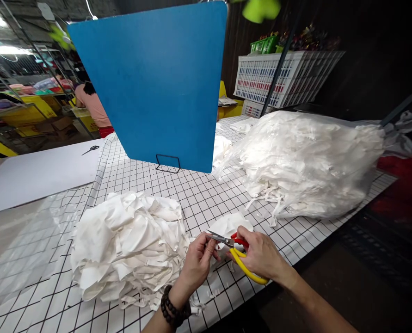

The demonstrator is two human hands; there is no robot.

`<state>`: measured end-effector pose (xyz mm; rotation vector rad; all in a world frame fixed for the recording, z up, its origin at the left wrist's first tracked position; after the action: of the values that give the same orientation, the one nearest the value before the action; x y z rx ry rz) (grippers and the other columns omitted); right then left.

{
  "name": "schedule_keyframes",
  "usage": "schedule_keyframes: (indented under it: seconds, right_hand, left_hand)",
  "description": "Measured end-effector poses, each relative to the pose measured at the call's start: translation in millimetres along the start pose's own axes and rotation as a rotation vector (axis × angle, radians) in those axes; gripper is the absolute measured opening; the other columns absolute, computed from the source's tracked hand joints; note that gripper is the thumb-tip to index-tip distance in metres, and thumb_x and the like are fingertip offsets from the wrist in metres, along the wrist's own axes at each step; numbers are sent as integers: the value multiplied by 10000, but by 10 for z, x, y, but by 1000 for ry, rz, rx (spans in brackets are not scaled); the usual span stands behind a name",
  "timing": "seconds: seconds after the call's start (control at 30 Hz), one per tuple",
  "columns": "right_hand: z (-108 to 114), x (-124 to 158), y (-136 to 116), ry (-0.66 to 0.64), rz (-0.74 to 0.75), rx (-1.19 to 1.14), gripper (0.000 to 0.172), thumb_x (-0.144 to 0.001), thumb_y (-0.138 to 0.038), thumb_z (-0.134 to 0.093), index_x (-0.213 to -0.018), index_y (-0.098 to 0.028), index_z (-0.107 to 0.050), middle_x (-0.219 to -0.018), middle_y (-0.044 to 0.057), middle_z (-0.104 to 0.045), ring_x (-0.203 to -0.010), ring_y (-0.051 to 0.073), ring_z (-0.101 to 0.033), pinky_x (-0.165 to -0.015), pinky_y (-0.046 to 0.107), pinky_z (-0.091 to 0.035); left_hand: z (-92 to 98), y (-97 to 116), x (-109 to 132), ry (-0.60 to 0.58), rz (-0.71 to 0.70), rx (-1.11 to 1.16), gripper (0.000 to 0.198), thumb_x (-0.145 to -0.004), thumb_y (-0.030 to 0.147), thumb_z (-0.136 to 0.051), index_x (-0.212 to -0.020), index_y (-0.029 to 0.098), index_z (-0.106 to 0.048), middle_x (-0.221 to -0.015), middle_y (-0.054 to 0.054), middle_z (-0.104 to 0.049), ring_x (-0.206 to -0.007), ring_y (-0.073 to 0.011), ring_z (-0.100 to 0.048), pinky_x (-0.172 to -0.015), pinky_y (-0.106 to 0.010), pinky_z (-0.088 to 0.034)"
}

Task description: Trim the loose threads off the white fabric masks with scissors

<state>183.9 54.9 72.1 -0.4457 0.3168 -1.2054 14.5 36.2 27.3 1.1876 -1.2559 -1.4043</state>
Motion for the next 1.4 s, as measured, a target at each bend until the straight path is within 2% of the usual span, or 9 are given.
schedule_keyframes:
  seconds: [0.37,0.77,0.87,1.0,1.07,1.17,1.3,1.33,1.4]
  right_hand:
    - [11,2,7,-20,31,57,394,-699,-531,-712,-783,-246,-453,-653,-24,-623,-559,172,-548,-537,256,-287]
    - [-51,-2,49,-3,27,14,372,-741,-491,-664,-699,-238,-393,-531,-60,-487,-486,131,-430,-519,251,-275]
    - [-68,-30,205,-1,-19,-141,383,-716,-466,-695,-719,-242,-384,-563,-72,-465,-509,122,-409,-513,240,-298]
    - [-124,-79,611,58,-163,-448,381,-746,-480,-686,-722,-237,-393,-625,-64,-467,-564,121,-432,-519,230,-343]
    - [-165,-87,832,112,-223,-555,381,-762,-495,-668,-707,-233,-396,-611,-69,-448,-557,118,-432,-524,234,-356]
    - [-215,-72,1157,174,-347,-535,381,-760,-515,-646,-696,-238,-392,-584,-69,-469,-527,126,-459,-509,242,-370]
    - [-140,-126,1533,313,-532,-328,281,-753,-435,-649,-771,-230,-457,-697,3,-609,-643,193,-581,-563,276,-413]
    - [-105,-177,1607,348,-569,-282,241,-760,-387,-645,-812,-223,-477,-752,31,-636,-688,214,-601,-586,289,-417]
    - [-30,-336,1720,400,-623,-185,202,-774,-290,-624,-917,-207,-508,-870,84,-667,-788,252,-627,-638,312,-420]
  left_hand:
    - [43,66,-7,-64,-24,-102,246,-964,355,-467,-874,170,-601,-771,-10,-563,-606,-116,-599,-607,-234,-471]
    - [44,22,-12,-81,34,-43,272,-957,391,-466,-866,162,-582,-773,-7,-558,-556,-105,-582,-572,-235,-464]
    - [70,9,-17,-28,17,-186,279,-965,376,-435,-884,170,-605,-786,-33,-589,-666,-148,-593,-649,-268,-476]
    - [20,-90,-25,85,-51,-655,331,-762,349,-708,-1040,181,-646,-1232,-147,-548,-1173,-340,-478,-989,-488,-370]
    - [-42,-216,-69,89,6,-755,488,-644,239,-773,-1110,181,-639,-1241,-157,-553,-1175,-379,-470,-992,-535,-351]
    - [-64,-276,-189,41,59,-702,360,-644,65,-667,-984,184,-670,-960,-83,-656,-931,-270,-608,-848,-397,-472]
    - [403,193,-268,157,25,-628,301,-729,67,-584,-999,191,-632,-957,-46,-673,-874,-191,-636,-775,-293,-504]
    - [626,386,-242,242,12,-616,298,-770,118,-584,-1057,194,-610,-997,-48,-673,-883,-193,-639,-771,-301,-510]
    - [1187,838,-95,601,-104,-629,342,-768,213,-657,-1106,216,-609,-1049,-28,-676,-893,-206,-640,-789,-330,-514]
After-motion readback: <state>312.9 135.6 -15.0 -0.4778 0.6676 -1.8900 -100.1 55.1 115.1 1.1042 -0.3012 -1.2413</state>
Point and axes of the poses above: each hand's wrist, its own x-axis away from the middle knuckle, its own z-axis out of the back of the hand, y = z × x, the point moved 5 cm from there along -x, towards the middle knuckle
